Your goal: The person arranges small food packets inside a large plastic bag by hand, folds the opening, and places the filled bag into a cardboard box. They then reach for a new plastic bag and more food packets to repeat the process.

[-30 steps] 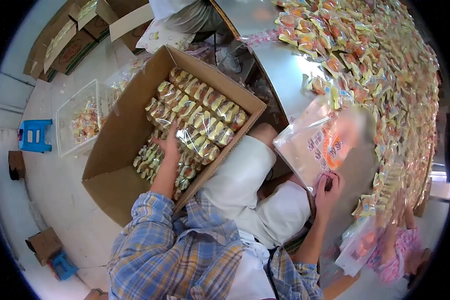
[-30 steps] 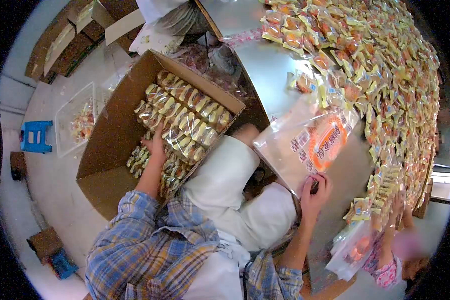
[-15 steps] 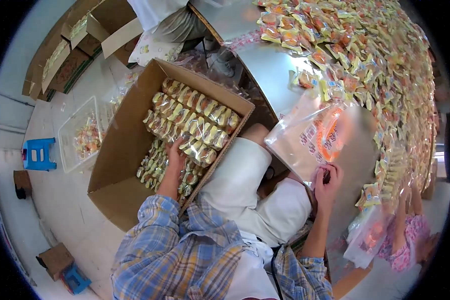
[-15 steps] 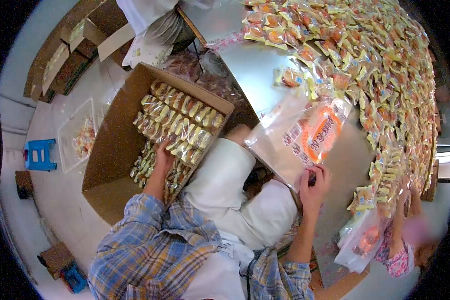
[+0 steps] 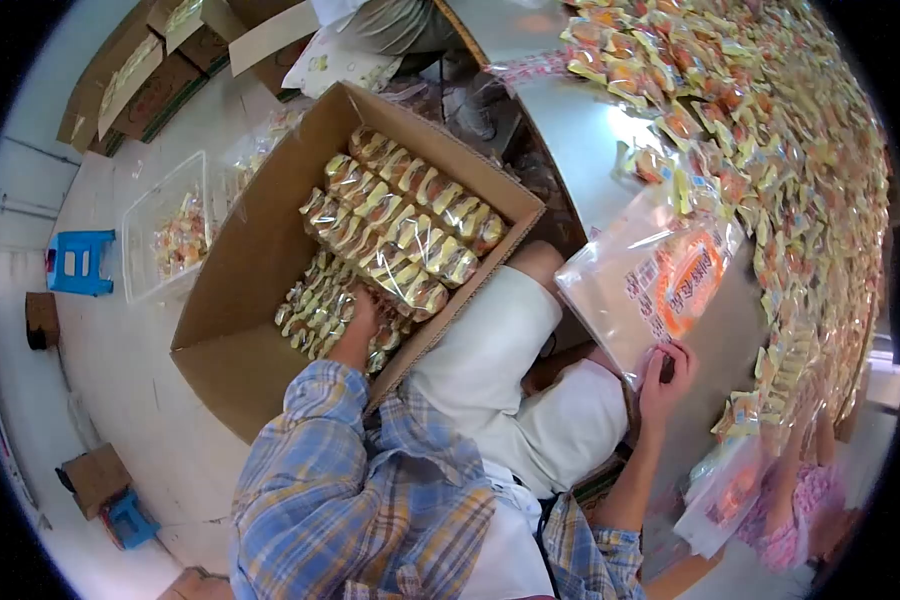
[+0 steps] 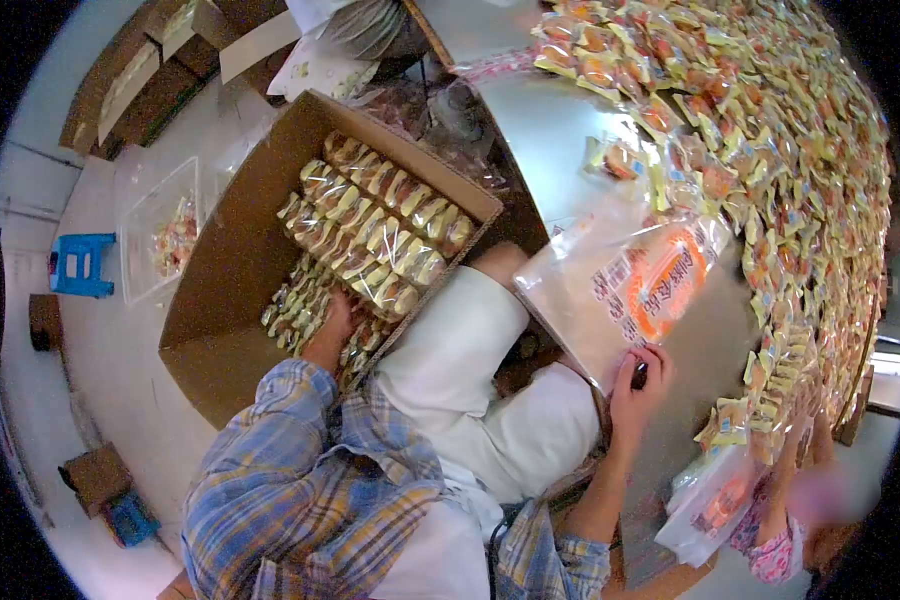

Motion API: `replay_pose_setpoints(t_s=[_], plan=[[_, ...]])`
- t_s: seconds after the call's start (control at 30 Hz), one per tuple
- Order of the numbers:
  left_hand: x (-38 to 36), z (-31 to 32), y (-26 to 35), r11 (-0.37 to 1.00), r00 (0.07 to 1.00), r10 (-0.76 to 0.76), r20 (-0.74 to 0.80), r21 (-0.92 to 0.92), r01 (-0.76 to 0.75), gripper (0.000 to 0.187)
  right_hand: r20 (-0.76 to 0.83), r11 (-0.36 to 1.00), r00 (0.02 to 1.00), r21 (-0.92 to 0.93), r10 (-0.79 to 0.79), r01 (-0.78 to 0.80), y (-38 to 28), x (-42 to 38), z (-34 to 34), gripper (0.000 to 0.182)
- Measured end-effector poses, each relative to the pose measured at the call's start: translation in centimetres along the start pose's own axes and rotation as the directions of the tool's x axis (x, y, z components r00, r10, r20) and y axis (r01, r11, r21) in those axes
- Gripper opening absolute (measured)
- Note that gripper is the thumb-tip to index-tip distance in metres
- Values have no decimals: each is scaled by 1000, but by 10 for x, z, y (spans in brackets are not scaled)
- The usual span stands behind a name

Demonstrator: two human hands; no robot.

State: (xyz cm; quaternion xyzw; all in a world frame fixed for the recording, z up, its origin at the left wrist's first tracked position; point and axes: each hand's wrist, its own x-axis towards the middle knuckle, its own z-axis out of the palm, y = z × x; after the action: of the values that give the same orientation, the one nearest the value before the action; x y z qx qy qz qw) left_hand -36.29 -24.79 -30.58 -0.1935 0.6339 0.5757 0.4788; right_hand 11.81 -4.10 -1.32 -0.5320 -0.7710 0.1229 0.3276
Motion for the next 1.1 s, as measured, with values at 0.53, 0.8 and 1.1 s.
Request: replay_pose_setpoints(t_s=[0.53,0.8,1.1], plan=[[8,14,11,950,990,-90,108,-290,118,102,103,994,995,108,8,-20,19,2,-3,11],[36,-9,30,987,994,-99,-42,-129,93,90,175,996,985,86,-15,0,10,5,-7,15],[56,10,91,939,960,70,-271,-306,-155,99,164,999,986,36,-7,1,10,4,-7,14]])
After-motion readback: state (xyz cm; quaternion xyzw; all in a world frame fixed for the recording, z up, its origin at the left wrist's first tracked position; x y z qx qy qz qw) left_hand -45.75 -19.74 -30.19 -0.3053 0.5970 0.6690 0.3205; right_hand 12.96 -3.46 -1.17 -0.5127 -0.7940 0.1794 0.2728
